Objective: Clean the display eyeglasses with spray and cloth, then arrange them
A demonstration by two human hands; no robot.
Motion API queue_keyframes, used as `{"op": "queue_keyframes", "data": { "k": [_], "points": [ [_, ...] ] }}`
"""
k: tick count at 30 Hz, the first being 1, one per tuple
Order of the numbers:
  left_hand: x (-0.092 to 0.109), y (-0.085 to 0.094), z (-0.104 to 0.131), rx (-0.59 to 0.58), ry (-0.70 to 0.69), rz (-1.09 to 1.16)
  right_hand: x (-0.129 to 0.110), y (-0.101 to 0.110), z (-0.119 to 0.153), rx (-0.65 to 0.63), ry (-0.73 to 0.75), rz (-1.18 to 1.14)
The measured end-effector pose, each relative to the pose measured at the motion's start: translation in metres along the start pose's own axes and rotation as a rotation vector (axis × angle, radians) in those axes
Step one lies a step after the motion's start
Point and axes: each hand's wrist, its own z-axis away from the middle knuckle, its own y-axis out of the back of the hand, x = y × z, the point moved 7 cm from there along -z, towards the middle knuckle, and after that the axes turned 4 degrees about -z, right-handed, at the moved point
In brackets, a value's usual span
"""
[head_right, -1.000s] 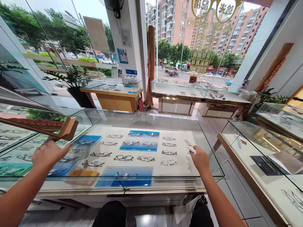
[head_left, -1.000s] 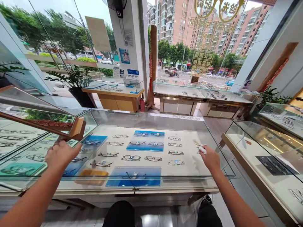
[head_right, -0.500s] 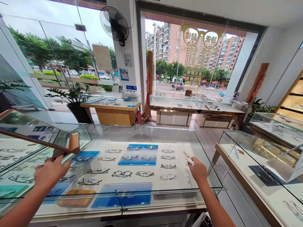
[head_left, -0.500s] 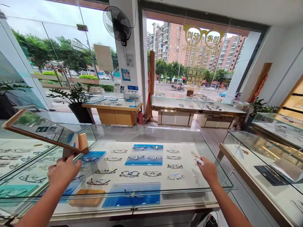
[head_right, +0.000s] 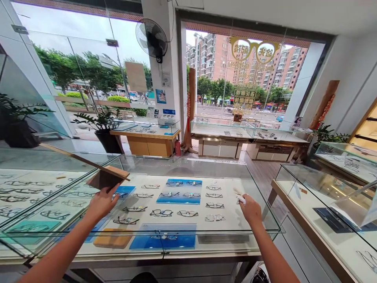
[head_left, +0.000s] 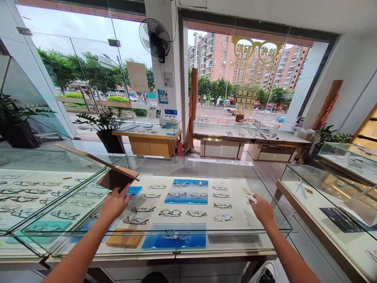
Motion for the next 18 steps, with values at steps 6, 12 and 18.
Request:
{"op": "queue_keyframes", "data": {
  "k": [6,12,18],
  "points": [
    [-0.013,-0.031,-0.011,-0.057,-0.123,-0.069,-0.002,0.002,-0.001,-0.017,-0.053,0.034],
    [-0.004,-0.039,-0.008,-0.117,-0.147,0.095,0.001,0.003,-0.001,-0.019,-0.103,0.054],
    [0.001,-0.036,0.003,-0.088,-0.108,0.111,0.0,0.007,0.0,0.027,-0.123,0.063]
  ]
}}
